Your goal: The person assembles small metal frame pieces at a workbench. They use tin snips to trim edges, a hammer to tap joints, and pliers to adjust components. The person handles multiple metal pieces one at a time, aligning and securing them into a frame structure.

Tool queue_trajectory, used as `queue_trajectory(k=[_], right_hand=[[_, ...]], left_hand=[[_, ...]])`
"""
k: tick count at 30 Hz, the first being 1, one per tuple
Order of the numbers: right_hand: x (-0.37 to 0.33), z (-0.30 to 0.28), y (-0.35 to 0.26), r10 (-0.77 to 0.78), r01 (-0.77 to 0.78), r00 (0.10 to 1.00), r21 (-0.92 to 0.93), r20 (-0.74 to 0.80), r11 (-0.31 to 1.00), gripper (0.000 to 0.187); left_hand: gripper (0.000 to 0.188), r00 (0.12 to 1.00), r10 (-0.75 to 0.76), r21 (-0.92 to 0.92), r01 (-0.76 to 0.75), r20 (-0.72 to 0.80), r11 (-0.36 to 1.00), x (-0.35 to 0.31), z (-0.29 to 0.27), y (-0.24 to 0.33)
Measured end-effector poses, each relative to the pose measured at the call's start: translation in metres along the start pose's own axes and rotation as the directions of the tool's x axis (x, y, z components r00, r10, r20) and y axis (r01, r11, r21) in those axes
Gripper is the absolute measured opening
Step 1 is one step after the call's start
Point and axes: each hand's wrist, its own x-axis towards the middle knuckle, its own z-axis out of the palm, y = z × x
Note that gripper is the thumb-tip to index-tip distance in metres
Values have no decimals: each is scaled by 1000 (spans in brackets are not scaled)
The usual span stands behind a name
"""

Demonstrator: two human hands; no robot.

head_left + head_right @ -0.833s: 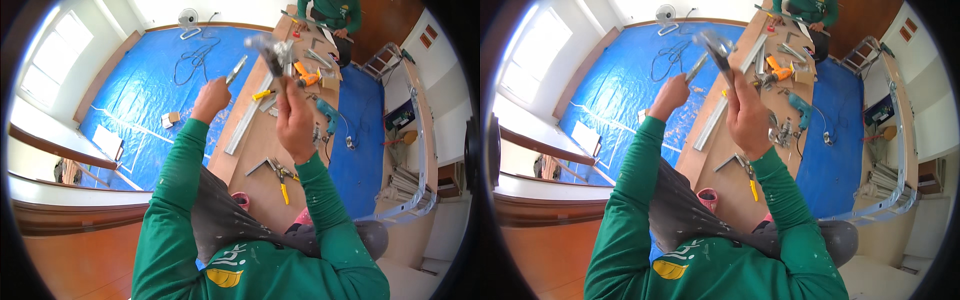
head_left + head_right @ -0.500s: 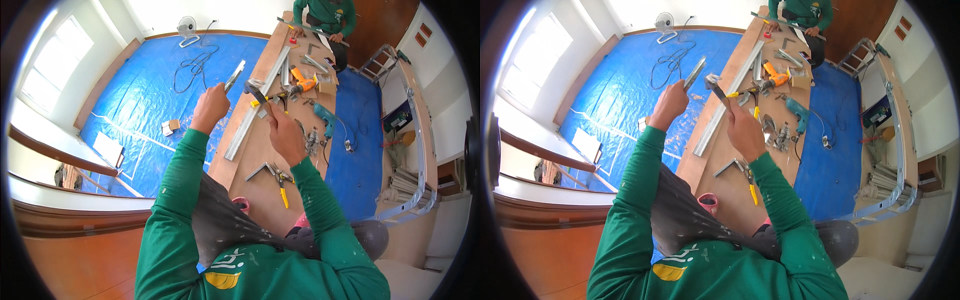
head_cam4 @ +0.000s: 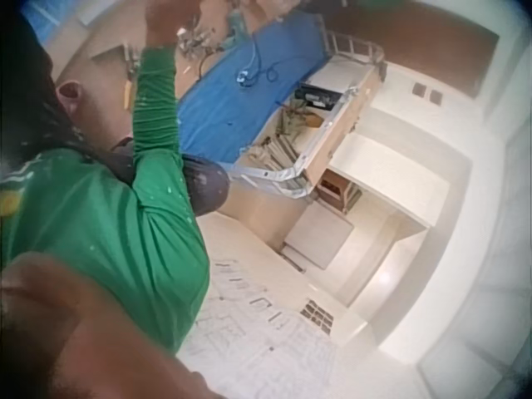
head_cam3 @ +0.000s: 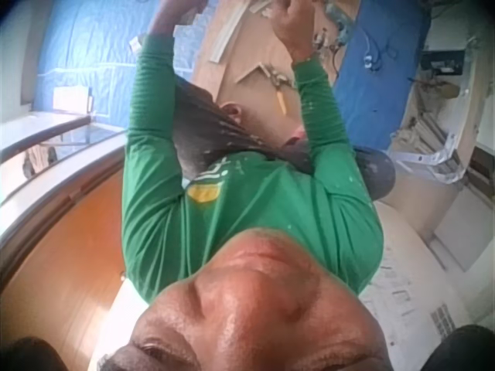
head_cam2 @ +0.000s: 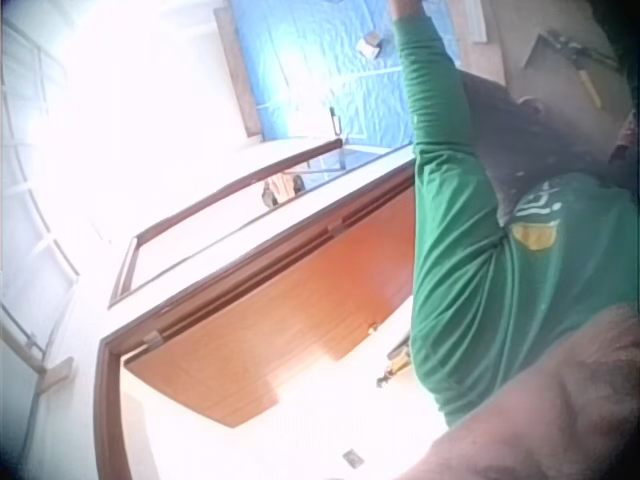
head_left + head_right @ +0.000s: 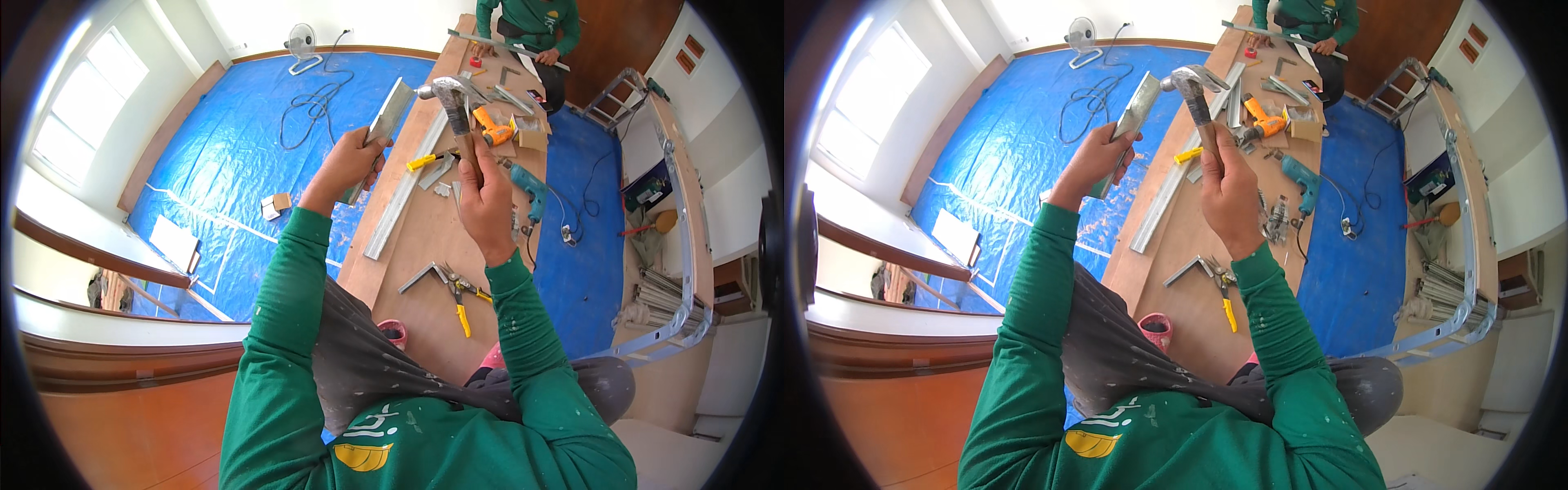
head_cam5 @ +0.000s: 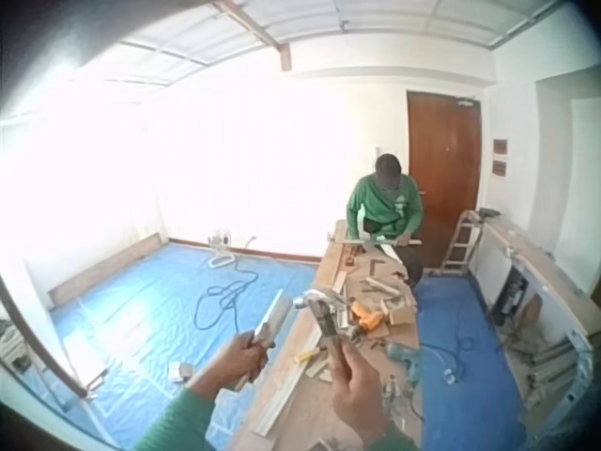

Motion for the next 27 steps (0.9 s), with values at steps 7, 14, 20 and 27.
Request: queue_trajectory(k=[7, 14, 20, 27], right_hand=[[13, -18, 2, 464, -517, 843, 644, 270, 564, 41], [22, -47, 48, 498, -558, 828, 472, 258, 683, 36], [-37, -34, 160, 715, -767, 607, 19, 346, 641, 29], [-173, -42, 261, 858, -875, 343, -203, 383, 440, 38]], left_hand=[[31, 967, 81, -251, -18, 243, 968, -7, -7, 5], [38, 970, 30, -295, 44, 241, 954, -13, 4, 9], [39, 974, 4, -213, 45, 225, 976, -6, 9, -2], [37, 899, -88, -107, 147, 428, 983, -8, 26, 2]])
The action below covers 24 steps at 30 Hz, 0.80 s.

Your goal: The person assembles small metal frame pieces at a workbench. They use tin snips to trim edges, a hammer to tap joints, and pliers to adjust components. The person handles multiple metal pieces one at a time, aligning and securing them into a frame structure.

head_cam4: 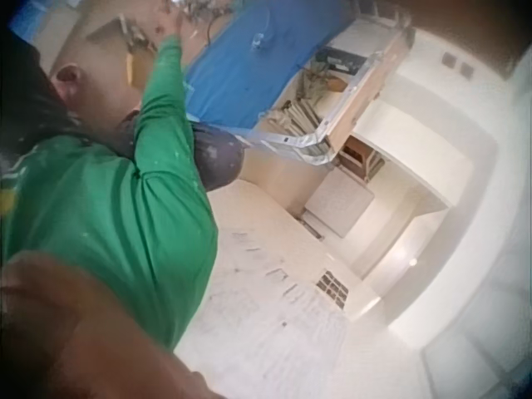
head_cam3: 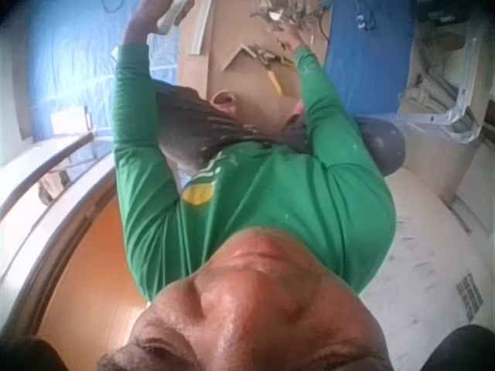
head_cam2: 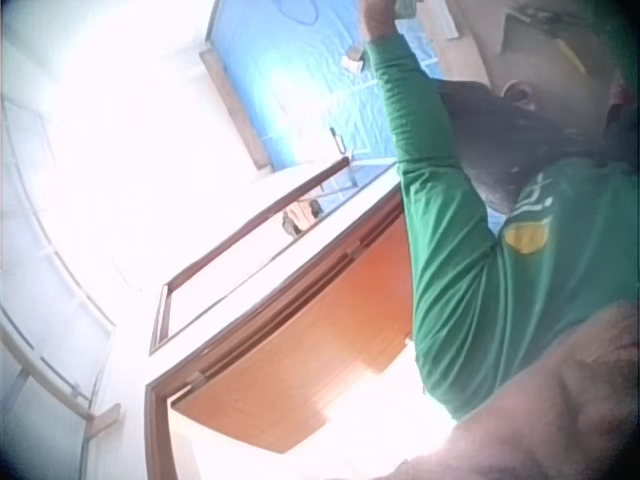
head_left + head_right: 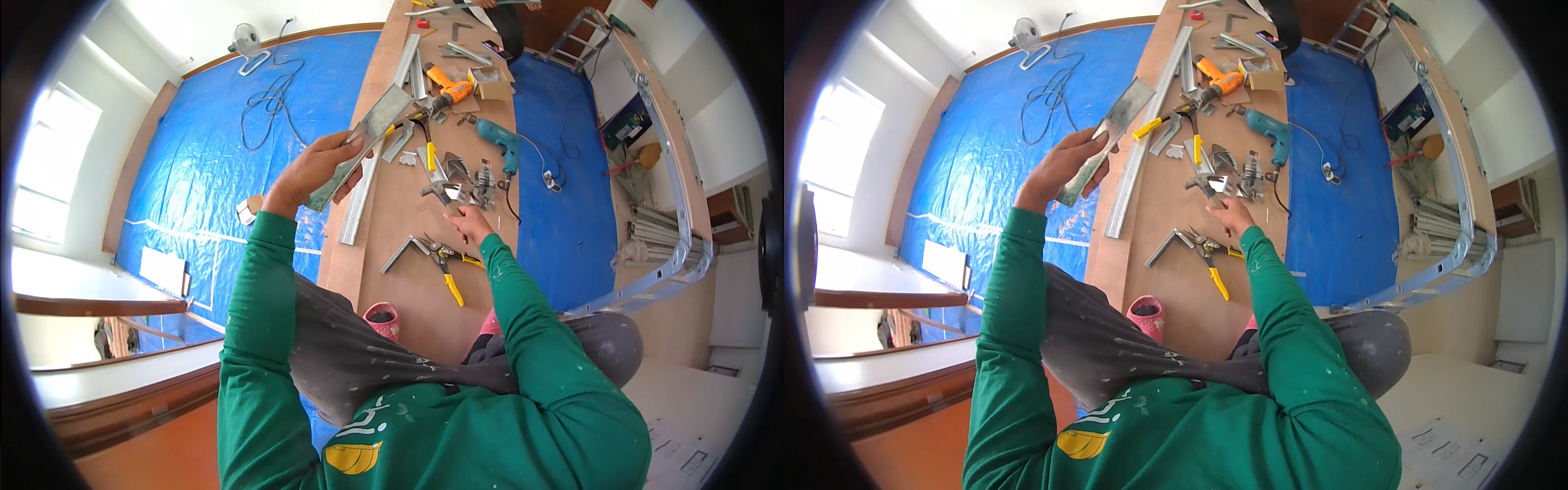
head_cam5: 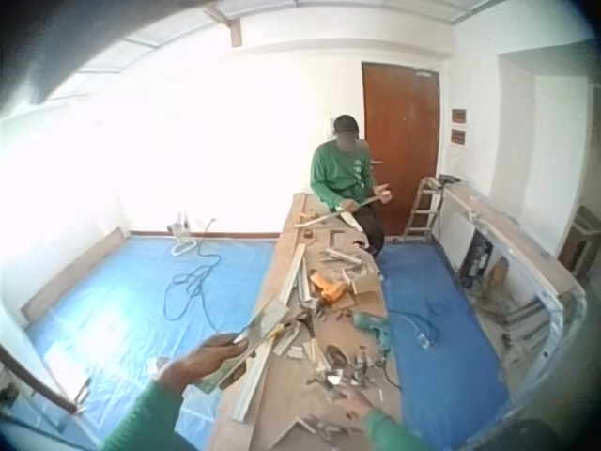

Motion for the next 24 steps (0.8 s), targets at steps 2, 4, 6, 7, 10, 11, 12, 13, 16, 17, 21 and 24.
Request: queue_trajectory(k=[2, 4, 6, 7, 10, 11, 12, 13, 16, 17, 21, 24], right_hand=[[2, 3, 21, 0, -13, 998, -189, -66, 982, 43], [0, 7, 36, -180, 97, 973, -449, -146, 888, 46], [-1, 9, 44, -250, 107, 951, -567, -180, 816, 47], [-5, 12, 44, -224, 81, 956, -562, -190, 823, 47], [-11, 17, 43, -214, 50, 954, -596, -208, 802, 43], [-11, 16, 44, -224, 48, 951, -614, -214, 788, 42], [-13, 17, 46, -238, 40, 942, -629, -234, 777, 41], [-13, 17, 50, -256, 34, 932, -643, -256, 765, 40], [-12, 18, 55, -263, 5, 919, -661, -292, 750, 39], [-13, 21, 54, -257, -5, 920, -665, -296, 747, 38], [3, 20, 61, -173, -44, 954, -687, -244, 725, 39], [19, 8, 71, -2, -72, 992, -577, -125, 813, 39]], left_hand=[[36, 999, 3, 37, -5, 36, 999, 6, 5, -1], [35, 995, 43, 119, -53, 85, 992, 11, 10, -1], [33, 994, 32, 149, -47, 103, 988, 13, 17, 0], [33, 995, 28, 161, -43, 94, 986, 12, 19, -1], [32, 996, 20, 190, -35, 84, 981, 10, 25, -2], [32, 996, 18, 195, -35, 91, 980, 10, 27, -1], [32, 995, 16, 200, -35, 98, 979, 10, 28, -1], [33, 993, 13, 208, -36, 113, 977, 10, 29, -1], [34, 989, -16, 229, -19, 150, 973, 10, 30, -4], [34, 989, -29, 237, -6, 146, 971, 10, 29, -7], [35, 982, -121, 234, 84, 146, 969, 15, 27, -16], [34, 967, -216, 281, 171, 137, 944, 22, 22, -25]])
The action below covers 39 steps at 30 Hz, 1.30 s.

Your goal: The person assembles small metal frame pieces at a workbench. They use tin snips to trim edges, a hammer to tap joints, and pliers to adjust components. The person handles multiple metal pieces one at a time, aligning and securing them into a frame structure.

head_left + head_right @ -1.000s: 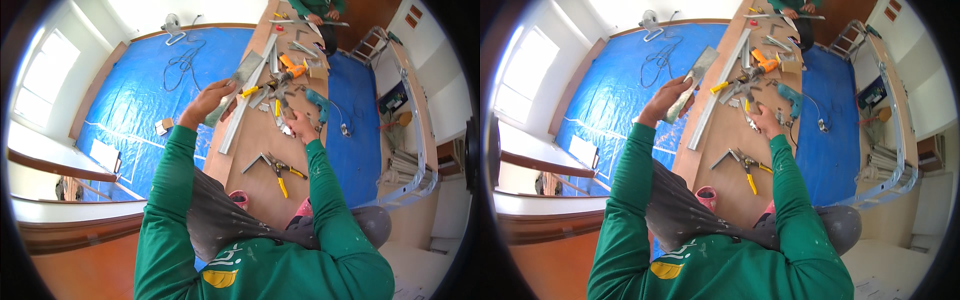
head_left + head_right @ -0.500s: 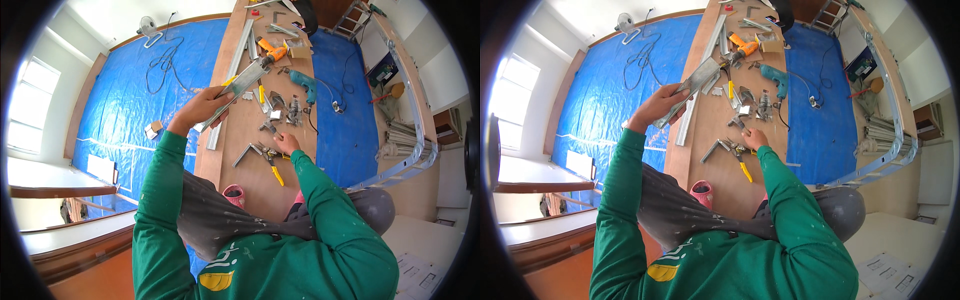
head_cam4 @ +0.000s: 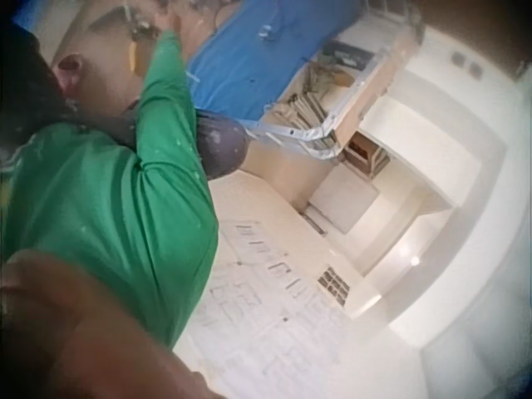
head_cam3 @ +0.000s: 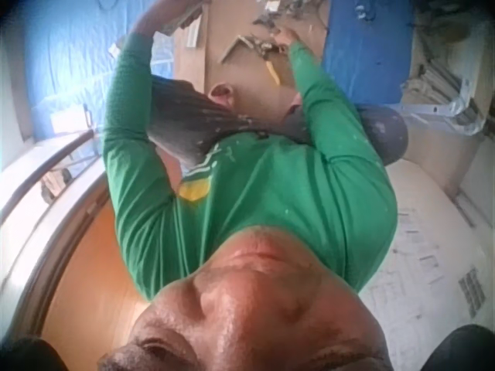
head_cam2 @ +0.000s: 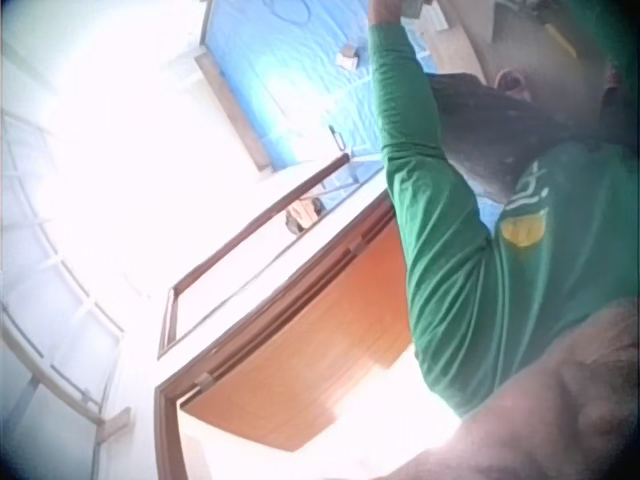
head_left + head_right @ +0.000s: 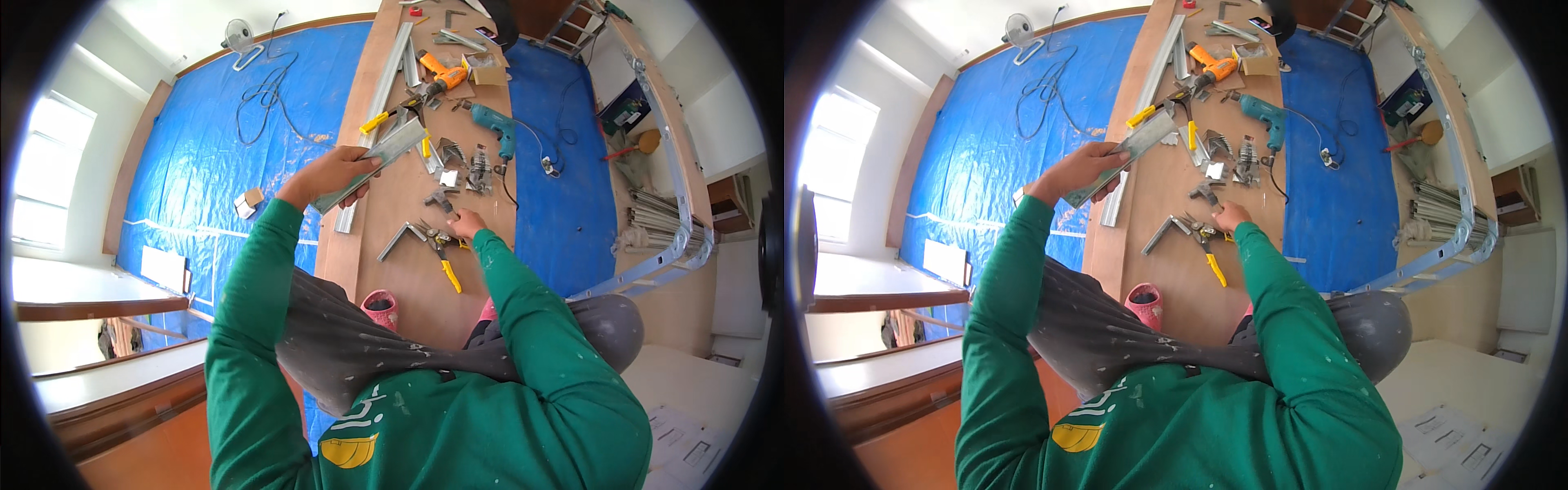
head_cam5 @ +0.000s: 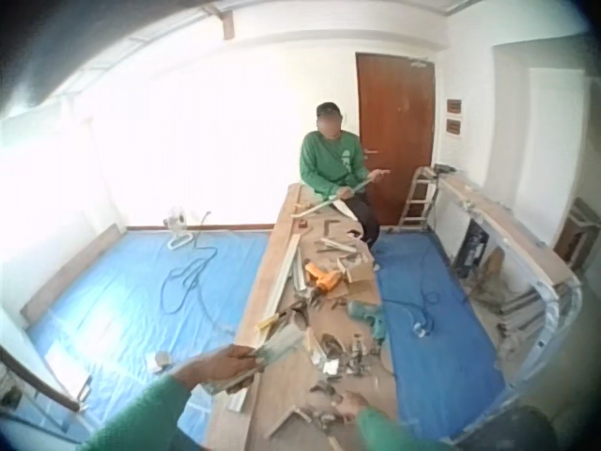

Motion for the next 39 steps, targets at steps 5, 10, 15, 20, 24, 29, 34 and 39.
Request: queue_trajectory(k=[5, 10, 15, 20, 24, 29, 34, 39], right_hand=[[11, -12, -10, 7, -84, 970, 306, 244, 948, 39], [-4, -4, -20, -56, 56, 998, -179, 9, 982, 44], [-26, -12, -43, 24, -33, 999, -274, -37, 961, 42], [8, -56, -94, -234, 217, 972, 293, 25, 931, 63], [-63, -127, -211, -602, 112, 779, 906, 176, 409, 49], [-59, -148, -238, -653, 433, 746, 649, 131, 625, 36], [-67, -148, -256, -704, 731, 683, 175, -198, 660, 29], [-68, -158, -257, -682, 786, 586, 100, -438, 610, 32]], left_hand=[[32, 988, -155, 36, 155, 8, 987, 4, -33, -43], [30, 970, -240, -32, 241, 40, 970, -2, -50, -106], [30, 960, -262, 111, 250, 101, 962, -1, -43, -119], [28, 989, -109, 194, 88, 98, 977, 7, -41, -100], [29, 996, -9, 271, -16, 94, 962, -5, -37, -80], [36, 992, 129, 450, -110, -11, 886, 3, -33, -39], [62, 929, 290, 740, -26, -230, 672, 0, -25, -29], [52, 794, 451, 797, 69, -408, 600, 5, -12, -11]])
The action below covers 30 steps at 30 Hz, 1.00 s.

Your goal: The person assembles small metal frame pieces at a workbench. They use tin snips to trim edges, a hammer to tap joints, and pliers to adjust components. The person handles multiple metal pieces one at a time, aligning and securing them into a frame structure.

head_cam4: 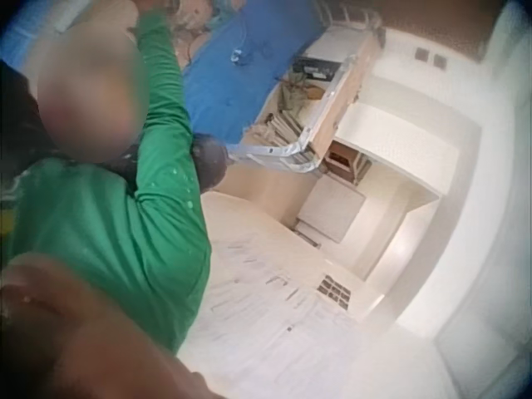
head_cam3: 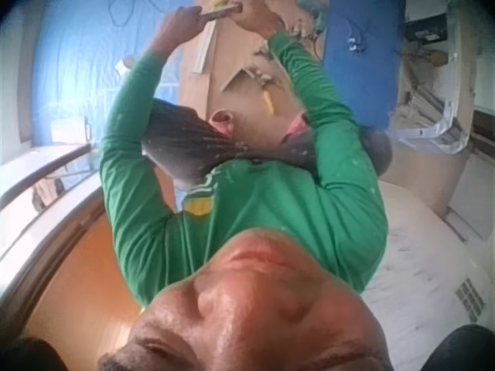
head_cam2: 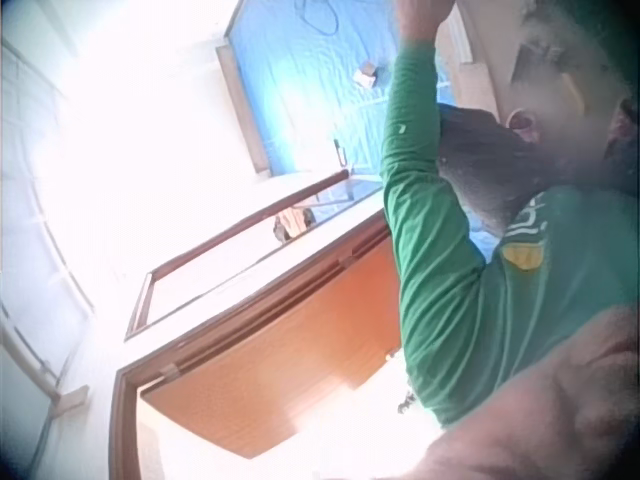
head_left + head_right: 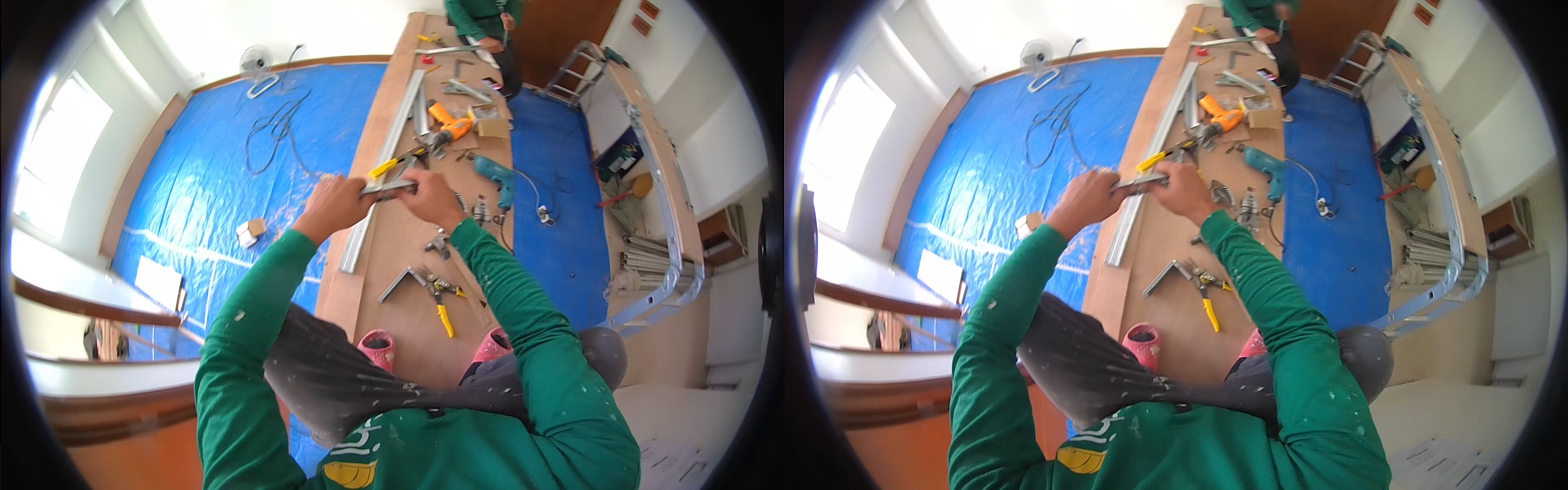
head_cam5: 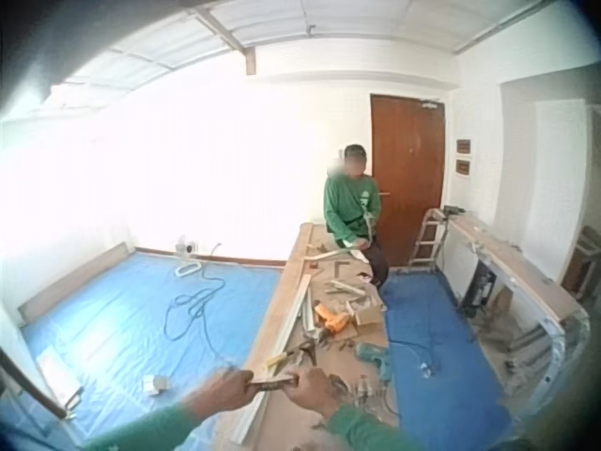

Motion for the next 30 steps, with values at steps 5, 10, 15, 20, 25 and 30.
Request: queue_trajectory(k=[5, 10, 15, 20, 25, 30], right_hand=[[-4, -4, -11, 30, -30, 997, 1, -69, 1000, 26], [-3, -10, -14, 15, -20, 992, -33, -122, 999, 21], [-6, -9, -10, 32, -37, 985, -27, -170, 999, 21], [-9, -9, -1, 79, -96, 979, -84, -189, 992, 26], [-10, -7, 2, 100, -124, 968, -92, -232, 988, 29], [-13, -3, 5, 162, -202, 958, -151, -238, 968, 30]], left_hand=[[45, 998, -52, 19, 53, -42, 998, -2, -2, 12], [37, 995, -74, 17, 76, -64, 997, -4, -8, 27], [33, 990, -112, 32, 115, -87, 993, 1, 0, 35], [33, 985, -145, 5, 147, -98, 989, 8, 7, 44], [35, 980, -185, -17, 184, -72, 983, 12, 13, 48], [40, 969, -248, -42, 248, -7, 968, 16, 21, 51]])
